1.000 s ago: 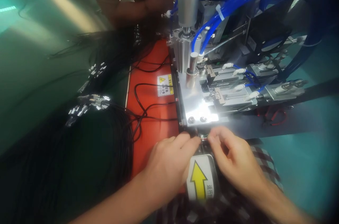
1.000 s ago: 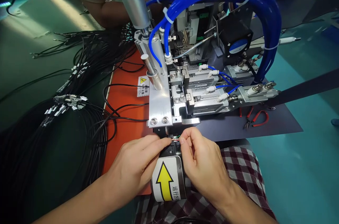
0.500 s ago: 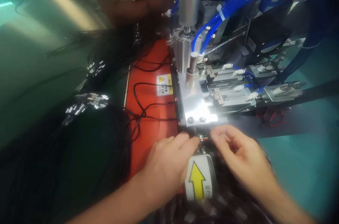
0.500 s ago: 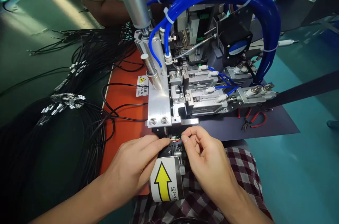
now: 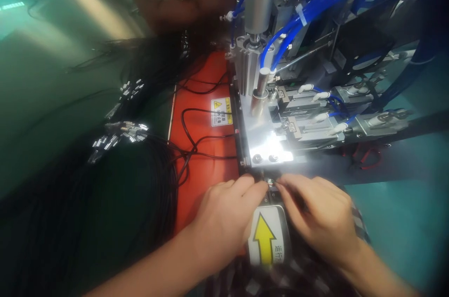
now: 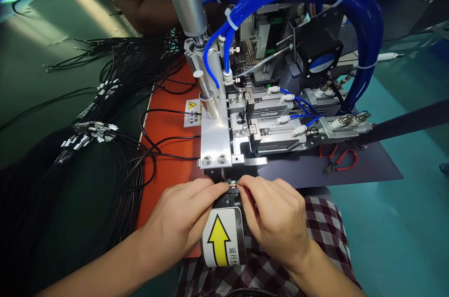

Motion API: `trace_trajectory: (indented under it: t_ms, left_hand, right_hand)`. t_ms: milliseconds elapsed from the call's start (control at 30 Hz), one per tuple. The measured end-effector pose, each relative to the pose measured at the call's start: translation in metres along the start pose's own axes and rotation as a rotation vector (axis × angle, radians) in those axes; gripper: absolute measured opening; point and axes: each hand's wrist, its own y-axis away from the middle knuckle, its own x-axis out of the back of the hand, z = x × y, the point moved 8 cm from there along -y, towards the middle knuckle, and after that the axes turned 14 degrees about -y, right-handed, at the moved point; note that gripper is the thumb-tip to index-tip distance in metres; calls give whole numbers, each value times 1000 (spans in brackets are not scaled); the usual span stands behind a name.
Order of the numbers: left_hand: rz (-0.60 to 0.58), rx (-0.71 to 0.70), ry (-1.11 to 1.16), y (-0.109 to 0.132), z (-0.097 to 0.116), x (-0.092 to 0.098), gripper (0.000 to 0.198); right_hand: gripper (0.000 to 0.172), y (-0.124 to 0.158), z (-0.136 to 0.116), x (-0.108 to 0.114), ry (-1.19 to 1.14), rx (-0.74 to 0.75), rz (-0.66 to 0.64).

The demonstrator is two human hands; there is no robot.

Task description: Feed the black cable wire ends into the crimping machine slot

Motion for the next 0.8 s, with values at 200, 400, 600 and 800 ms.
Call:
trace_trajectory:
  t_ms: [200,400,600,800]
  left_hand:
    - [-6,3,1,1,-1,-1,33]
    - [7,0,-4,0,-1,1,32]
    - [6,12,12,0,-1,1,33]
    - [1,24,29,-1,-3,1,33]
  right_hand:
    - [13,0,1,-4,4,-24,-5]
    - [12,17,38,-12,-323,-464,-55]
    - [16,22,47,-17,-524,-668,-65]
    - [14,13,41,-17,-456,-558,-84]
